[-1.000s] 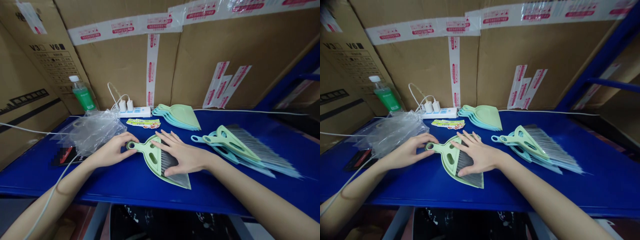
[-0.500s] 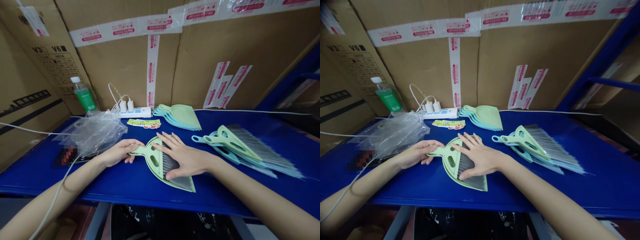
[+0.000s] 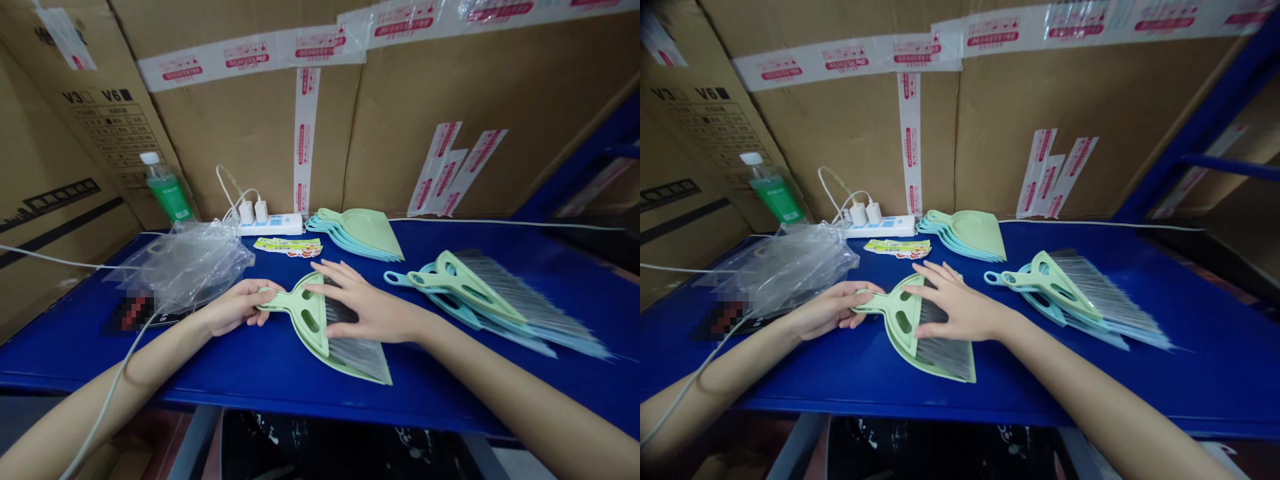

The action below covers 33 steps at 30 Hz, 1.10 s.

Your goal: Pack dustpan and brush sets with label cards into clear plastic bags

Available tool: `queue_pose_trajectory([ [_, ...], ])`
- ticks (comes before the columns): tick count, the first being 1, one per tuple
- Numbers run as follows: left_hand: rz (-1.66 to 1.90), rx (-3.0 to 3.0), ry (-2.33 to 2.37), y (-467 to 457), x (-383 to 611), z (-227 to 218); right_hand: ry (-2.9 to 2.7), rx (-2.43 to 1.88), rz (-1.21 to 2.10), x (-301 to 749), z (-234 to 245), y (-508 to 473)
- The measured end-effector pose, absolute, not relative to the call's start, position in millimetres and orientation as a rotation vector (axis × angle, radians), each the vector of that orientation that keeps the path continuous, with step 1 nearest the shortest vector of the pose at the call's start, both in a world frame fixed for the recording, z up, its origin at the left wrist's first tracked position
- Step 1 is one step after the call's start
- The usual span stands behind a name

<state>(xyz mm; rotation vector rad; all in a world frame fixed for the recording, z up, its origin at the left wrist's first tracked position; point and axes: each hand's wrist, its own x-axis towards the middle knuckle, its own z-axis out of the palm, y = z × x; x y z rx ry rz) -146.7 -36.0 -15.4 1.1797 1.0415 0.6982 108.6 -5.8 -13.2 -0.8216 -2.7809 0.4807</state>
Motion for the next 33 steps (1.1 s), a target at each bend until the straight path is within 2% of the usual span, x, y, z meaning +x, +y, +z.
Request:
queue_pose_trajectory([
  [4,0.704,1.105,1.029,-35,-146,-15,-2.55,-0.901,0.361,106,-13,-6],
  [11,0.711,1.053,0.941,-33,-151,-19,-2.456,-1.101,0.629,102,-23,-5],
  [33,0.719,1.143,0.992,-35,-149,-18,-2.471,-1.095,0.635,99,-17,-13],
])
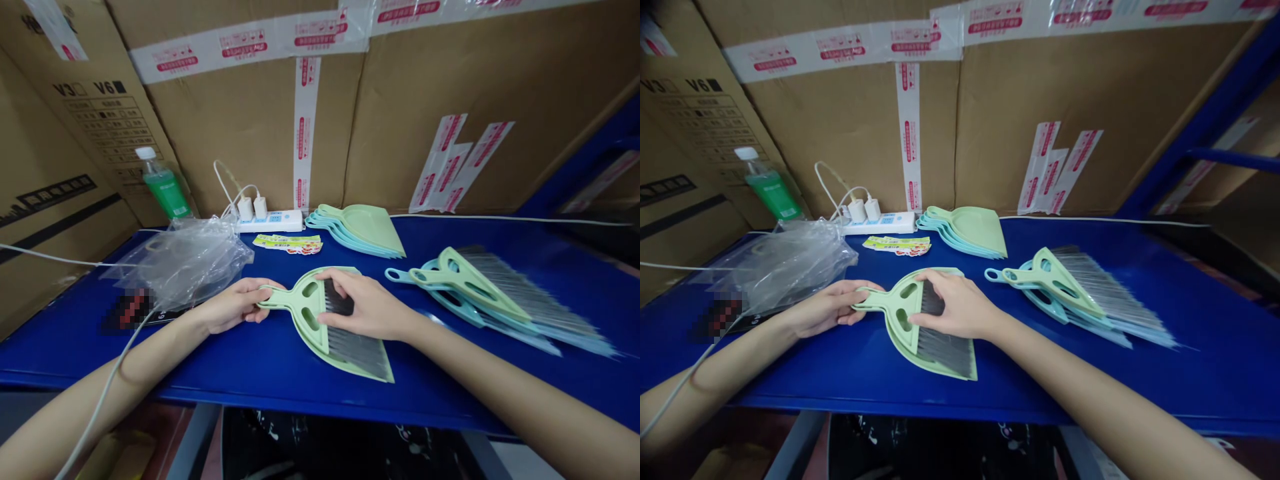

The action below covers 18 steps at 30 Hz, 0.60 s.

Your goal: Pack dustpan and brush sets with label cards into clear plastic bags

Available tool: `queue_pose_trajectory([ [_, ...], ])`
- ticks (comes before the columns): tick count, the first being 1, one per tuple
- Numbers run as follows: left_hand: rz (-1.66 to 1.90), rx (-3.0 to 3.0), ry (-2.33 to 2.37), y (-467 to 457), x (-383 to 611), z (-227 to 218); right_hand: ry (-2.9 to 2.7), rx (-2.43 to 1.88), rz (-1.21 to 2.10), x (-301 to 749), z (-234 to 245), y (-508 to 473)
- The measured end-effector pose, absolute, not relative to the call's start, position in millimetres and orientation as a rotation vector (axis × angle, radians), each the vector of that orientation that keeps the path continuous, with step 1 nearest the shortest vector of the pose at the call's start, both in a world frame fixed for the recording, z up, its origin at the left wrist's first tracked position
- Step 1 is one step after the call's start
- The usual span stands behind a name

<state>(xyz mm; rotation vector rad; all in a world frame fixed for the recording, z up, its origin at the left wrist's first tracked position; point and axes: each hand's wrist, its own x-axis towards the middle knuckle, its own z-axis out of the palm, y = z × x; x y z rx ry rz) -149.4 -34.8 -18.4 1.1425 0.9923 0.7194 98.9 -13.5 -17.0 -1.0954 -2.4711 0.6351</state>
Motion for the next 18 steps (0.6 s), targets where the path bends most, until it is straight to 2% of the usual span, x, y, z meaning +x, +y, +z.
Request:
queue_pose_trajectory([
  [18,0.728,1.207,1.072,-34.2,-140.9,-15.6,-2.423,-1.212,0.602,88.4,-18.0,-21.2],
])
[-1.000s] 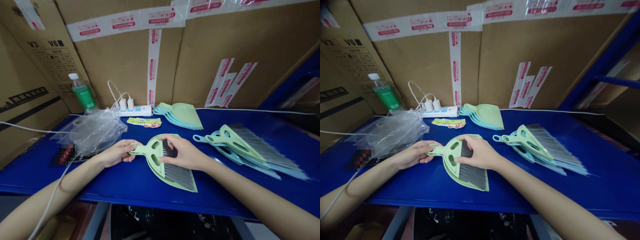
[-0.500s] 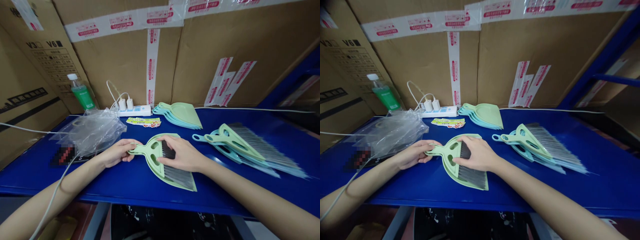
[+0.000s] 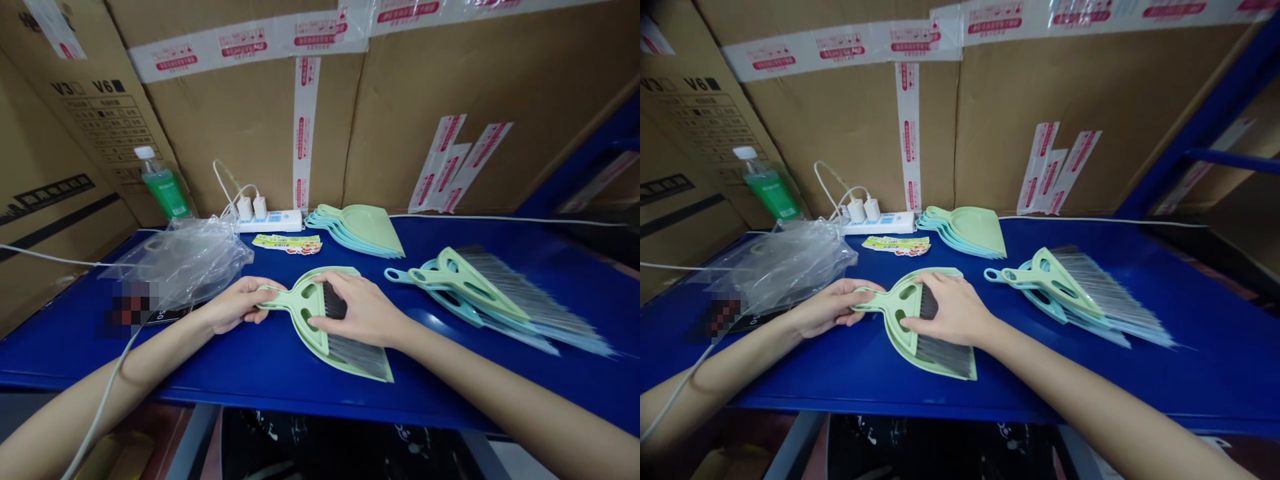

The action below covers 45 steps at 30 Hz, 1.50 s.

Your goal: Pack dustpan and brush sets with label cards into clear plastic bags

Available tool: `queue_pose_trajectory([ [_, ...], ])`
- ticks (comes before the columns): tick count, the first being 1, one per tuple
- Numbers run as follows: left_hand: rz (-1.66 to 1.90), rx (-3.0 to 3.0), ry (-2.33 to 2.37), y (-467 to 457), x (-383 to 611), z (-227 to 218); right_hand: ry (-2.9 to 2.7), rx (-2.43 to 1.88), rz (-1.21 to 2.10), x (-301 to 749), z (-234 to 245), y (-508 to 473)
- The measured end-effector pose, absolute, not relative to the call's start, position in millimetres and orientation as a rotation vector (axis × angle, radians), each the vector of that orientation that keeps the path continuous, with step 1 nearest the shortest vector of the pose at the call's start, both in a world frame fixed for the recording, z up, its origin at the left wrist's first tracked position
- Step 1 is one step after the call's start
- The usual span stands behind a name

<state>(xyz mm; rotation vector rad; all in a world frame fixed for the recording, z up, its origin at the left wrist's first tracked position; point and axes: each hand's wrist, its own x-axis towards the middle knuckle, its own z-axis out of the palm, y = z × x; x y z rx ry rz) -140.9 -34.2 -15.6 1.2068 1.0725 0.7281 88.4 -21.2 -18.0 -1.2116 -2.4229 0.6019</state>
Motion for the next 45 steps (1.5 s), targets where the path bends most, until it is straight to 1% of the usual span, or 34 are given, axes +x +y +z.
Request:
queue_pose_trajectory([
  [6,0.732,1.237,1.079,-35,-140,-15,-2.427,-1.212,0.588,87,-19,-22],
  [10,0.716,1.241,1.078,-35,-140,-15,-2.449,-1.126,0.572,90,-17,-20],
  [16,0.62,1.3,1.017,-35,-144,-18,-2.428,-1.098,0.247,104,-13,-7],
  [19,0.566,1.373,0.966,-35,-146,-19,-2.441,-1.118,0.163,108,-15,0],
  [25,0.503,1.528,0.986,-36,-146,-14,-2.537,-1.186,0.143,107,-18,4],
  [33,0.478,1.548,1.01,-35,-147,-12,-2.565,-1.373,0.131,107,-14,5],
  [45,0.464,1.537,1.018,-33,-150,-10,-2.561,-1.4,0.102,104,-16,10],
])
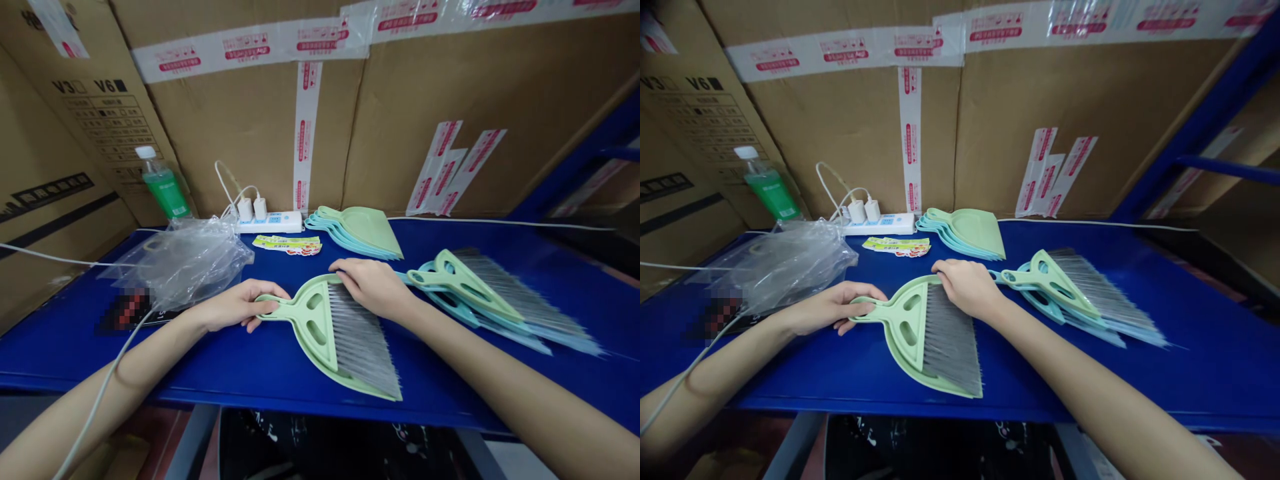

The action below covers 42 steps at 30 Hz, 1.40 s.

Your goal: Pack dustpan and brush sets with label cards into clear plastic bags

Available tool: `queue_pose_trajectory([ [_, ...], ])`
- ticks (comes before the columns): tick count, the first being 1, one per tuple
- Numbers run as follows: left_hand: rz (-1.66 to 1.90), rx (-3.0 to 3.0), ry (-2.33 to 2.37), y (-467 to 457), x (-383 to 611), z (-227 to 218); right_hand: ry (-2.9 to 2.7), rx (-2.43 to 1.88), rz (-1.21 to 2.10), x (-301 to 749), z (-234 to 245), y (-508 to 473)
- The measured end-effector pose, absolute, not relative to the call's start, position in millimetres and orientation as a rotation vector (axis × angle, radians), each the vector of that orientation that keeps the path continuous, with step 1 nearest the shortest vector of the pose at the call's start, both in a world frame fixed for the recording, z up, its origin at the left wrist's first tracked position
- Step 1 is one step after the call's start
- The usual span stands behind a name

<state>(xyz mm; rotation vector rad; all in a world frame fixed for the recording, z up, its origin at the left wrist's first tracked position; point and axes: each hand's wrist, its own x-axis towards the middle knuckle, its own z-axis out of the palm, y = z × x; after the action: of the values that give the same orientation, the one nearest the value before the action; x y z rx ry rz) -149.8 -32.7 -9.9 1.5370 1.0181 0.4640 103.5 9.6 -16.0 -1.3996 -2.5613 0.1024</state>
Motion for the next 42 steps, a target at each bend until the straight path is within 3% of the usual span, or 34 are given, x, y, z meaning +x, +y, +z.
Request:
queue_pose_trajectory([
  [9,0.461,1.536,1.001,-34,-150,-8,-2.726,-1.295,-0.256,72,0,25],
  [42,0.405,1.639,1.052,-33,-152,-11,-3.039,-1.02,-0.556,21,11,61],
])
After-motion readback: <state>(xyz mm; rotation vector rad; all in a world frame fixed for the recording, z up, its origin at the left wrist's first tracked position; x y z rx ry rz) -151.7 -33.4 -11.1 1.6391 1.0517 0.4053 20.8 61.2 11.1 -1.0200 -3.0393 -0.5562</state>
